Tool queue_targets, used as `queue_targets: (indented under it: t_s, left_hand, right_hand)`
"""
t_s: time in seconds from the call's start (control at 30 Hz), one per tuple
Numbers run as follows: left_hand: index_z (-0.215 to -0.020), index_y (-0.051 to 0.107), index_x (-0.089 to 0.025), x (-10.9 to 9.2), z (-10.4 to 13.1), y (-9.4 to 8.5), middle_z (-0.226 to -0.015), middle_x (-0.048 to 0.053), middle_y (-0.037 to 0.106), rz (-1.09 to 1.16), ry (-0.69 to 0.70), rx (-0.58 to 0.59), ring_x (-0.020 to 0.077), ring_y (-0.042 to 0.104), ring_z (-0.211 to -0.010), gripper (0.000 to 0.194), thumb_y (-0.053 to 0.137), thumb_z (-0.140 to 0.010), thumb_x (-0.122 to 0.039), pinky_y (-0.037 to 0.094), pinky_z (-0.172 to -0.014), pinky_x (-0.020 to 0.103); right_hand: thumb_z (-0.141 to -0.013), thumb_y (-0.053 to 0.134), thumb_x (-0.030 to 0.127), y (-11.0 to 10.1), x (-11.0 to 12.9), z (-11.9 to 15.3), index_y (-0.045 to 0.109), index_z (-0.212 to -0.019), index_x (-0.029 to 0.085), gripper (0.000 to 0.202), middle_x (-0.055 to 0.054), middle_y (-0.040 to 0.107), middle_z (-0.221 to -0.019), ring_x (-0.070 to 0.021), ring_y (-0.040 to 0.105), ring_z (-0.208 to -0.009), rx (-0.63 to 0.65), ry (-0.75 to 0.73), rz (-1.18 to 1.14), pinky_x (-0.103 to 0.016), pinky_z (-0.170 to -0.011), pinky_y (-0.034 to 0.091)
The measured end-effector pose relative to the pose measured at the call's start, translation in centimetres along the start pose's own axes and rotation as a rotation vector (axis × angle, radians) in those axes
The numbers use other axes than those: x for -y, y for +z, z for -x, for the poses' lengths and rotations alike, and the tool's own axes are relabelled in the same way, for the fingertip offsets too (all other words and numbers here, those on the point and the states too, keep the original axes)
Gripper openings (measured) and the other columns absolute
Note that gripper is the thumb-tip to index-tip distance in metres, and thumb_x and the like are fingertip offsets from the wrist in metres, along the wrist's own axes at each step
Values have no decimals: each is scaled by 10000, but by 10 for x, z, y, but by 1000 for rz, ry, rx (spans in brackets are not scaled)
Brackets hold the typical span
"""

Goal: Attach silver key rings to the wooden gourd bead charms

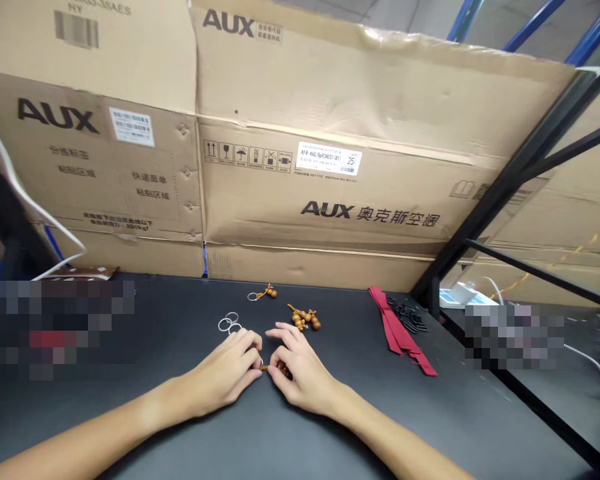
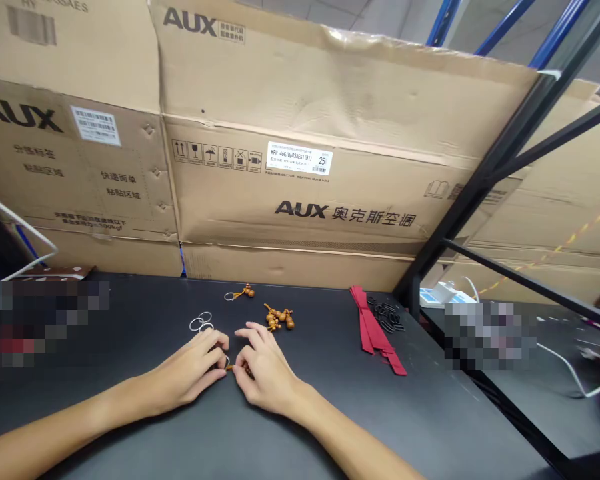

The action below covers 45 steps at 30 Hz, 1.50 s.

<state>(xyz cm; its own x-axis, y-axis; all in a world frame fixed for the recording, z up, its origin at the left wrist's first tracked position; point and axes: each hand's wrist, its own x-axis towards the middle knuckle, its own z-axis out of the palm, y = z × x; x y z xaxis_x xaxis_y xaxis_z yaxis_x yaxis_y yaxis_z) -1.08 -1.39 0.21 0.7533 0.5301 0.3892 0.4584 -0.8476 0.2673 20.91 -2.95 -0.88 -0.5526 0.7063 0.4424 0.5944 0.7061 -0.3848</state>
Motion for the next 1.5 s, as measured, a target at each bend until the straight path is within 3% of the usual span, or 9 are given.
queue_targets:
  t_s: [0.13, 0.53, 0.63, 0.93, 1.1, 1.27, 1.5]
  left_hand:
    - [-830, 545, -169, 2, 0, 2, -998, 92, 534, -18, 2, 5, 215, 505, -896, 213, 387, -967, -131, 478, -810, 358]
    - [-876, 529, -172, -1, -2, -5, -1036, 90, 525, 10, 23, 97, 206, 503, -920, 184, 387, -955, -85, 459, -851, 339]
    - [-876, 534, -173, 2, -1, -6, -1030, 88, 525, -38, 22, 72, 209, 504, -914, 177, 393, -962, -110, 450, -847, 347]
    - [-805, 559, -167, 35, -1, -7, -1005, 93, 535, -214, -55, -75, 221, 490, -842, 219, 397, -952, -177, 416, -737, 368]
    - [-921, 575, -174, 52, -4, -9, -1032, 84, 557, -211, -153, -121, 217, 510, -860, 200, 398, -970, -253, 418, -768, 371]
    - [-1185, 537, -168, 67, -14, -10, -1251, 117, 556, -244, -191, -89, 265, 493, -1132, 294, 422, -991, -356, 393, -913, 411]
    - [-1225, 592, -165, 83, -49, -3, -1202, 130, 637, -317, -196, -41, 282, 520, -1115, 381, 393, -998, -397, 376, -931, 428]
  right_hand:
    - [-872, 556, 168, 1, 1, 0, 596, -787, 189, 96, -101, 541, -1295, -271, 337, -1367, 12, -2, 0, -465, -1101, 360]
    - [-871, 537, 149, 1, -18, -3, 597, -800, 173, 97, -136, 561, -1254, -297, 401, -1305, -84, 84, 70, -489, -1056, 406]
    - [-878, 534, 156, 1, -20, -2, 599, -803, 175, 101, -138, 561, -1256, -298, 400, -1308, -89, 79, 100, -498, -1055, 408]
    - [-905, 551, 204, -4, -47, -5, 635, -916, 188, 87, -148, 542, -1271, -332, 399, -1302, -139, 67, 294, -548, -1020, 414]
    - [-908, 551, 205, -8, -68, -8, 630, -976, 195, 104, -137, 566, -1220, -317, 435, -1265, -190, 135, 305, -525, -1004, 432]
    - [-899, 582, 237, -9, -71, -10, 624, -1001, 181, 124, -143, 569, -1215, -328, 440, -1252, -201, 171, 295, -519, -995, 439]
    - [-886, 596, 269, -10, -67, -10, 626, -993, 196, 133, -136, 567, -1220, -325, 430, -1273, -199, 178, 294, -522, -1009, 427]
